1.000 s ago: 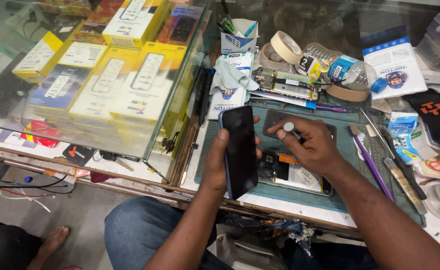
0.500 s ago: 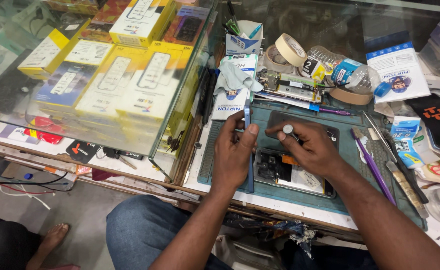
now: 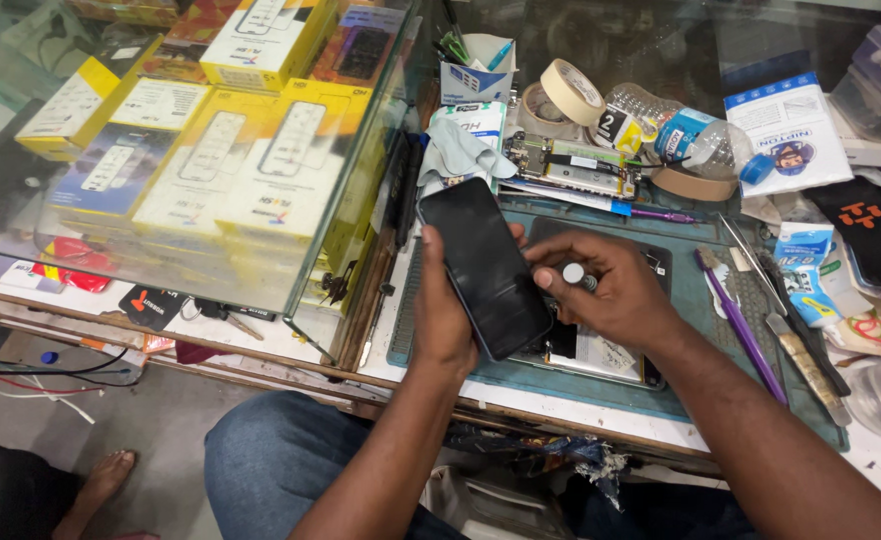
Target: The person uses a screwdriver to remove screws from the back of a disassembled smartphone lying on a workbench. They then pick up a second blue smartphone, inspect its back and sides, and place it back down.
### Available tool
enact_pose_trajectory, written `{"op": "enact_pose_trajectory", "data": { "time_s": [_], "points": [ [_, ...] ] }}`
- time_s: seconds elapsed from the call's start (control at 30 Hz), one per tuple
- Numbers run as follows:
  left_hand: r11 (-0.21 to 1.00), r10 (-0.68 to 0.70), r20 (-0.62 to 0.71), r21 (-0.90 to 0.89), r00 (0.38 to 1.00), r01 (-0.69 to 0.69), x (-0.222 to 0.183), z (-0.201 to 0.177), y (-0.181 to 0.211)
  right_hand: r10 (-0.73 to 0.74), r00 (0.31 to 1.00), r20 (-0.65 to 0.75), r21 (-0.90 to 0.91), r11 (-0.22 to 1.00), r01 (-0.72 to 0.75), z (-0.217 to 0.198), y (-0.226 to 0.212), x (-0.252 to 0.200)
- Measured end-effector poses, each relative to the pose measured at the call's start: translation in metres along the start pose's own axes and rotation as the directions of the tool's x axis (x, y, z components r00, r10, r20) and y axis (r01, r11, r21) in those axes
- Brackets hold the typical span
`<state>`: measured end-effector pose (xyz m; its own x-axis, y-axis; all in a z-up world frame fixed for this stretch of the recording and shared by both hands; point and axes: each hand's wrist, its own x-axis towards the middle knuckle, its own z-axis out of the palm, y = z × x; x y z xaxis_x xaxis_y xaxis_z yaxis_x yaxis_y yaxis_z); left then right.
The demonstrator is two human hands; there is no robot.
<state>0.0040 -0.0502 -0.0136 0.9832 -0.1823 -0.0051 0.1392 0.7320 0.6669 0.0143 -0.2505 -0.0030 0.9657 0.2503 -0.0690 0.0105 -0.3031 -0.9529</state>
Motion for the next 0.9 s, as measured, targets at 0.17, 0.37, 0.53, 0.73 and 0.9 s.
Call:
{"op": "enact_pose_trajectory", "data": {
  "time_s": [0.17, 0.37, 0.53, 0.73, 0.9],
  "points": [
    [0.984, 0.008, 0.131, -0.178, 0.991, 0.016, -0.003, 0.001, -0.001, -0.303, 0.952, 0.044, -0.023, 0.952, 0.304, -0.005, 0.0, 0.004],
    [0.98, 0.013, 0.144, -0.199, 0.99, 0.016, -0.003, 0.001, -0.001, -0.31, 0.948, 0.068, 0.017, 0.951, 0.309, -0.007, -0.001, 0.002],
    [0.979, 0.044, 0.161, -0.204, 0.986, -0.01, -0.001, -0.005, -0.004, -0.342, 0.936, 0.087, -0.034, 0.938, 0.346, -0.004, -0.004, 0.001],
    [0.97, -0.001, 0.114, -0.24, 0.993, 0.028, 0.001, -0.005, -0.006, -0.204, 0.974, 0.101, -0.029, 0.978, 0.208, -0.007, -0.009, -0.001],
    [0.971, -0.009, 0.146, -0.234, 0.989, 0.044, 0.0, -0.006, -0.006, -0.358, 0.926, 0.123, 0.03, 0.934, 0.357, -0.01, -0.002, 0.001]
  ]
}}
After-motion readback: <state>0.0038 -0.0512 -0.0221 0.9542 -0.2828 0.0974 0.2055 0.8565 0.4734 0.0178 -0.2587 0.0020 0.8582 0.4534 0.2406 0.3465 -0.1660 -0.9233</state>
